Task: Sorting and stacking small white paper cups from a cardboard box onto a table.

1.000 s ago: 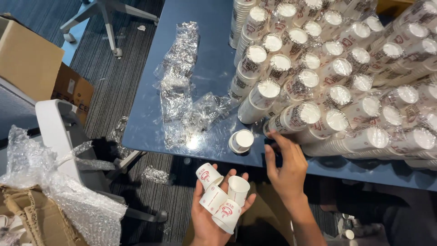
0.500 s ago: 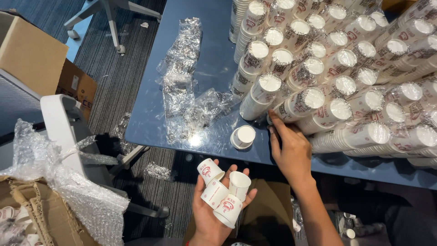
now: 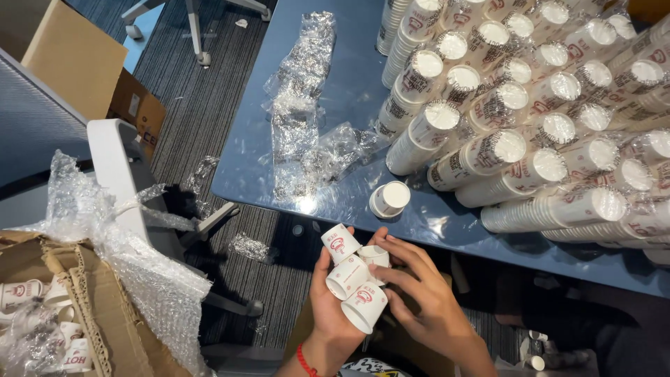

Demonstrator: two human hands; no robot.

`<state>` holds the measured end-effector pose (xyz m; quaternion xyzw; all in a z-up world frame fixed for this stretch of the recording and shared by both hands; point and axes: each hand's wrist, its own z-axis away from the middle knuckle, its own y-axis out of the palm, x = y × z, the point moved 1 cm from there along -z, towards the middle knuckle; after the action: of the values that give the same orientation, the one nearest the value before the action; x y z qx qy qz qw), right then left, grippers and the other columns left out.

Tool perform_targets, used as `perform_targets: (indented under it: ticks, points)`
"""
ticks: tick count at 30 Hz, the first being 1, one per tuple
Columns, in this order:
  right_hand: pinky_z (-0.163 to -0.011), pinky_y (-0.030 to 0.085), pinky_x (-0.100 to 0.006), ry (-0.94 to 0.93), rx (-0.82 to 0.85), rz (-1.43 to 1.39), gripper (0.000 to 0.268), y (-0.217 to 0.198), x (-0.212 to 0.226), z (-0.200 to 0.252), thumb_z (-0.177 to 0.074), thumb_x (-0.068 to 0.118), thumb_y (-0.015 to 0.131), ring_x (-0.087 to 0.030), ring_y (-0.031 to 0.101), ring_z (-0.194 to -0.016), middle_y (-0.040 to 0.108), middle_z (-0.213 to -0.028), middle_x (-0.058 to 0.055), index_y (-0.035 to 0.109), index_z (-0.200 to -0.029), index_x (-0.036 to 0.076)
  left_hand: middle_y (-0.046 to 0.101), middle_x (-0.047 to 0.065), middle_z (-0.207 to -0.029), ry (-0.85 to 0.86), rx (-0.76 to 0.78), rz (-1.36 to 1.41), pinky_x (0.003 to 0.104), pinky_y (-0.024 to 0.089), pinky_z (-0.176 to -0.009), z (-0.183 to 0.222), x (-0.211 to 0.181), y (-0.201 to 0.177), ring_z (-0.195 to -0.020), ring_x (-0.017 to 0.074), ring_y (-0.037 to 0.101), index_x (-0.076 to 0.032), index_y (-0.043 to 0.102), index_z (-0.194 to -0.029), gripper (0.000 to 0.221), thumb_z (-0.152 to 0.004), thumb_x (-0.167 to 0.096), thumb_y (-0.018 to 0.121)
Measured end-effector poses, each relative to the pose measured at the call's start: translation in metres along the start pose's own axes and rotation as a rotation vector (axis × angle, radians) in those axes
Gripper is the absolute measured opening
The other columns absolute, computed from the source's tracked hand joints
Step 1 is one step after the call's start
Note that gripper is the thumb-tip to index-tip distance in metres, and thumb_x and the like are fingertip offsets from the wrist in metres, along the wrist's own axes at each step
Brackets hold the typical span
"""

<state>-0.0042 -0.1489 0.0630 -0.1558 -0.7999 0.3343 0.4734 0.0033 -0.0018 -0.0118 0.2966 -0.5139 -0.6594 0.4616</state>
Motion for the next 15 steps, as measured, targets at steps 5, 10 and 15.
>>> perform_targets:
  ticks: [5, 10, 15]
  points:
    - [-0.091, 0.059, -0.037, 0.26, -0.08, -0.078, 0.041, 0.011, -0.01, 0.001, -0.071, 0.006, 0.083, -0.031, 0.065, -0.12, 0.056, -0.138, -0.016, 0.068, -0.109, 0.003, 0.046, 0.019, -0.155, -0.054, 0.067, 0.052, 0.069, 0.041, -0.107, 0.005, 0.001, 0.015, -0.135, 0.039, 0.052, -0.021, 0.051, -0.14, 0.053, -0.1, -0.054, 0.04]
    - [-0.089, 0.058, -0.033, 0.272, -0.347, 0.009, 0.039, 0.013, -0.017, -0.001, -0.074, 0.006, 0.083, -0.028, 0.068, -0.112, 0.057, -0.132, -0.018, 0.063, -0.107, 0.001, 0.056, 0.014, -0.144, -0.055, -0.016, 0.039, 0.071, 0.043, -0.103, 0.008, 0.002, 0.018, -0.126, 0.0392, 0.055, -0.023, 0.056, -0.136, 0.052, -0.096, -0.055, 0.045]
    - [-0.092, 0.058, -0.035, 0.361, -0.569, -0.358, 0.018, -0.012, -0.033, -0.017, -0.098, -0.003, 0.06, -0.026, 0.065, -0.116, 0.058, -0.145, -0.017, 0.065, -0.115, 0.0, 0.064, 0.007, -0.11, -0.077, -0.139, 0.045, 0.038, 0.055, -0.065, 0.016, 0.003, -0.012, -0.081, 0.0251, 0.063, -0.024, 0.059, -0.133, 0.045, -0.1, -0.053, 0.048]
